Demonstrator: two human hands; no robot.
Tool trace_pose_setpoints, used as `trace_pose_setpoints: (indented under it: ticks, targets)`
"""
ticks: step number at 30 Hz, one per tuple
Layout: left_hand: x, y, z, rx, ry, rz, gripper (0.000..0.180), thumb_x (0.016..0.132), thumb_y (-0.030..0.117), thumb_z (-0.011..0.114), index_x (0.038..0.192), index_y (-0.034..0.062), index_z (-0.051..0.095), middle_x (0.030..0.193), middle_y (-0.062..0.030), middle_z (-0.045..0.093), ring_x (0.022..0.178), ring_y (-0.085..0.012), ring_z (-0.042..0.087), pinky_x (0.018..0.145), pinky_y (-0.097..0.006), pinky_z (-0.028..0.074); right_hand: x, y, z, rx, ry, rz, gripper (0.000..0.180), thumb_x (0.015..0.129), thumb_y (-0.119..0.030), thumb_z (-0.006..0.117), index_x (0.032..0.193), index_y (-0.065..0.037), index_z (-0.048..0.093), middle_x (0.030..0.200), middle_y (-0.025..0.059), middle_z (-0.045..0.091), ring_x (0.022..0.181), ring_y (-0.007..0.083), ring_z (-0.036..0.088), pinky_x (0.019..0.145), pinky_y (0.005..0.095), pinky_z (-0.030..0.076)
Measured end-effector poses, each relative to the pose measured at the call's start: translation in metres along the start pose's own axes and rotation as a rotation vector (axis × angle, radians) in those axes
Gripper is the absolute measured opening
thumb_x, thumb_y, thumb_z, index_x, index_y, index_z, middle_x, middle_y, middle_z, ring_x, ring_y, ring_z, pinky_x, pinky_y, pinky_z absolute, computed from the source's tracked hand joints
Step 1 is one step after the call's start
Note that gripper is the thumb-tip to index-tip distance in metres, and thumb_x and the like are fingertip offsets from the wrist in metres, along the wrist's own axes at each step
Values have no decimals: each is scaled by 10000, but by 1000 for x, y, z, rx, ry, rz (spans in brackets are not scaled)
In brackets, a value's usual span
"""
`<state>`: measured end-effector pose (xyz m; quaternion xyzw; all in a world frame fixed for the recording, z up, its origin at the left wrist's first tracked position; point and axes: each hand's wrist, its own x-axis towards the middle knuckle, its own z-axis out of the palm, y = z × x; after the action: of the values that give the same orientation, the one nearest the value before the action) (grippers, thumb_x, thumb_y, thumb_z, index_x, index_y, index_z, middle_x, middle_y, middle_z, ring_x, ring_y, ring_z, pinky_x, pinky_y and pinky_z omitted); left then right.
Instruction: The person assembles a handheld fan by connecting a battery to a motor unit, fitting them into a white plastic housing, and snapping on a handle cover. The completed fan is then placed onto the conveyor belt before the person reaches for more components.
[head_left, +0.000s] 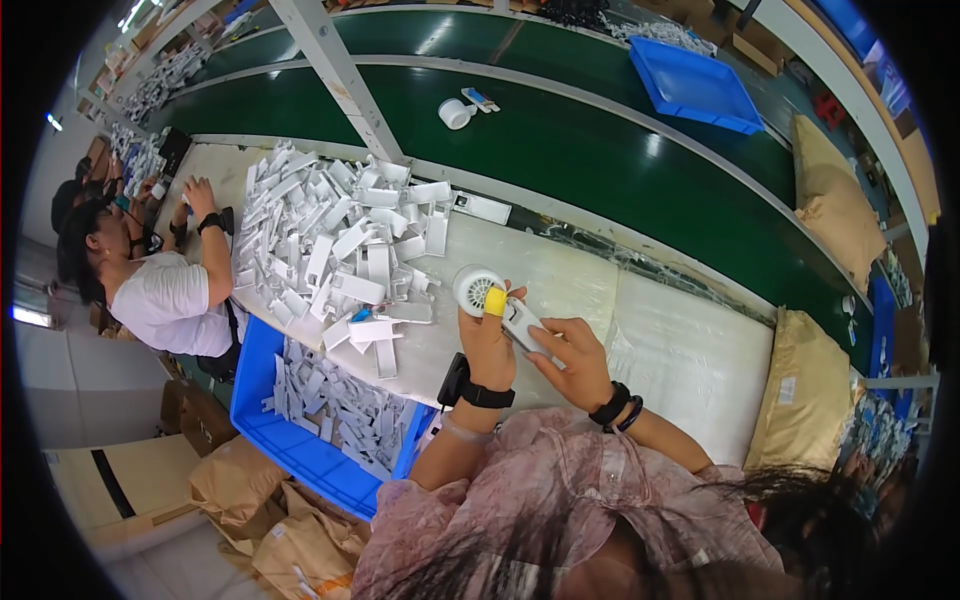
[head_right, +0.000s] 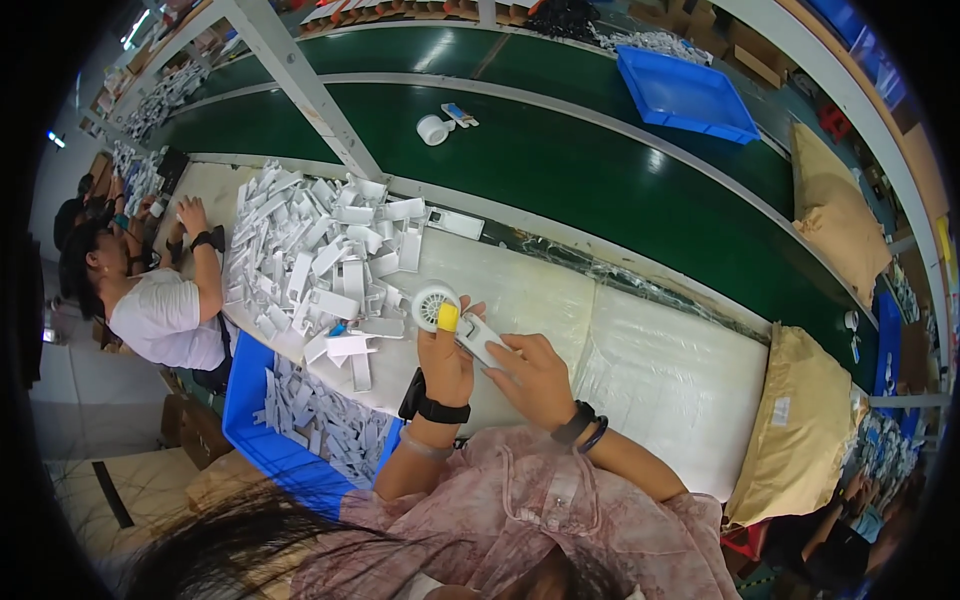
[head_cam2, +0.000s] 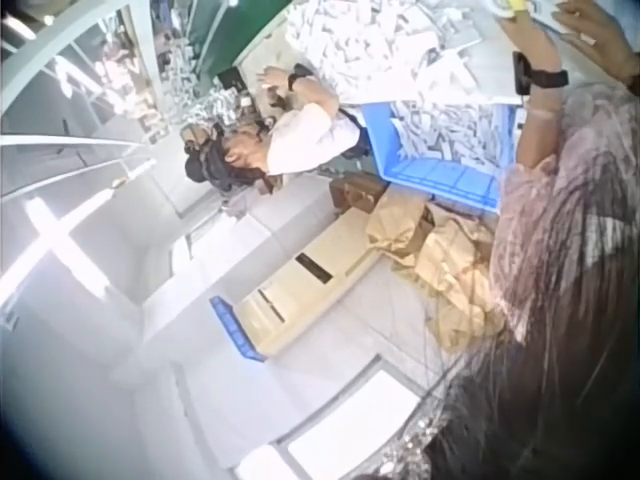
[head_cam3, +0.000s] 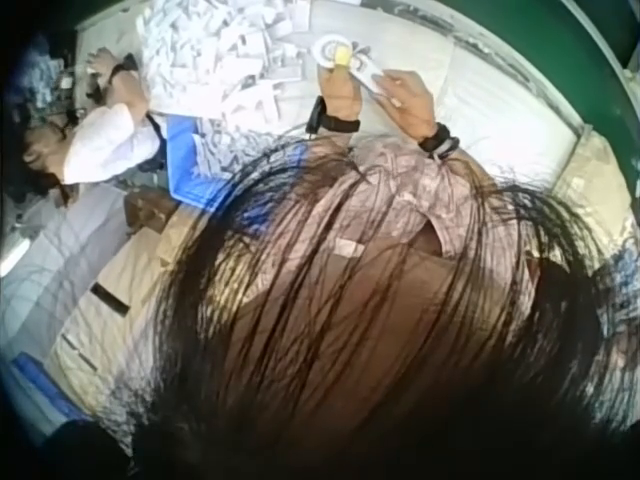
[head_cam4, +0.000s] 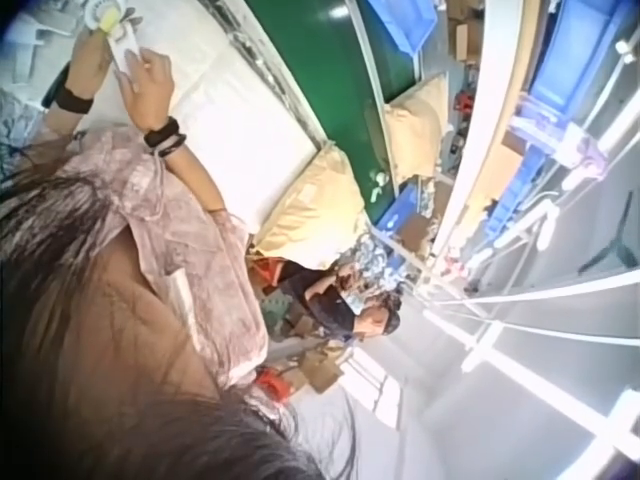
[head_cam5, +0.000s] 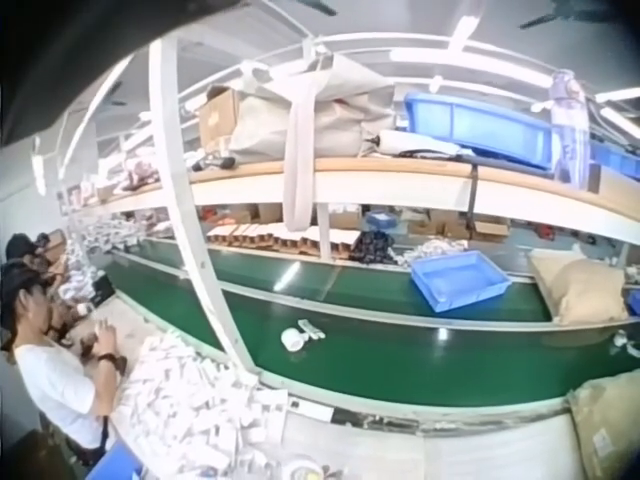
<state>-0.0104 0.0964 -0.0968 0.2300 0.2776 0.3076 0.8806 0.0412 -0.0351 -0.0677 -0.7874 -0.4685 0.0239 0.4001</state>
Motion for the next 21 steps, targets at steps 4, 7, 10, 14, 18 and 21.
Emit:
trace_pose_setpoints:
  ticks: [4, 7, 10, 14, 18, 21]
  targets:
    - [0, -1, 2, -9, 1, -39, 305, 917, 116, 606, 1175, 48, 459, 1105, -107, 593, 1011, -241, 621, 866, -351, 495, -2, 0, 1, -32, 26, -28, 415, 712, -88, 775, 1108, -82, 650, 1072, 126, 604, 882, 273, 574, 690, 326, 493]
    - [-1, -1, 2, 42, -66, -19, 331, 904, 43, 581, 1196, 41, 426, 1123, -115, 576, 1041, -243, 608, 891, -343, 482, 0, -2, -2, -63, 42, -30, 407, 694, -93, 774, 1083, -83, 657, 1064, 123, 593, 880, 291, 579, 704, 348, 518]
    - [-1, 1, 2, 172, -139, 33, 386, 875, -55, 512, 1227, 32, 378, 1161, -131, 546, 1076, -243, 590, 917, -340, 470, 2, 0, -7, -18, 22, -16, 418, 689, -89, 778, 1089, -86, 656, 1066, 121, 591, 878, 285, 575, 697, 342, 517]
    - [-3, 1, 4, 189, -208, 8, 421, 908, -1, 529, 1289, 57, 361, 1238, -144, 522, 1135, -272, 547, 950, -394, 472, 1, -4, -10, -10, 2, -3, 424, 689, -82, 778, 1095, -94, 659, 1077, 114, 587, 889, 270, 570, 691, 333, 514]
    - [-7, 3, 11, 230, -234, 82, 421, 916, -4, 506, 1300, 58, 348, 1248, -156, 521, 1141, -280, 547, 957, -396, 469, 1, -5, -12, -8, -1, 13, 473, 694, -68, 768, 1146, -94, 630, 1086, 113, 583, 895, 271, 564, 719, 318, 505]
    - [-9, 7, 18, 145, -188, -30, 483, 878, -110, 419, 1314, 60, 298, 1234, -166, 523, 1135, -261, 565, 953, -355, 464, 0, -2, -13, 94, 11, 97, 466, 846, -163, 684, 1267, -44, 520, 1122, 124, 583, 988, 256, 549, 781, 329, 481]
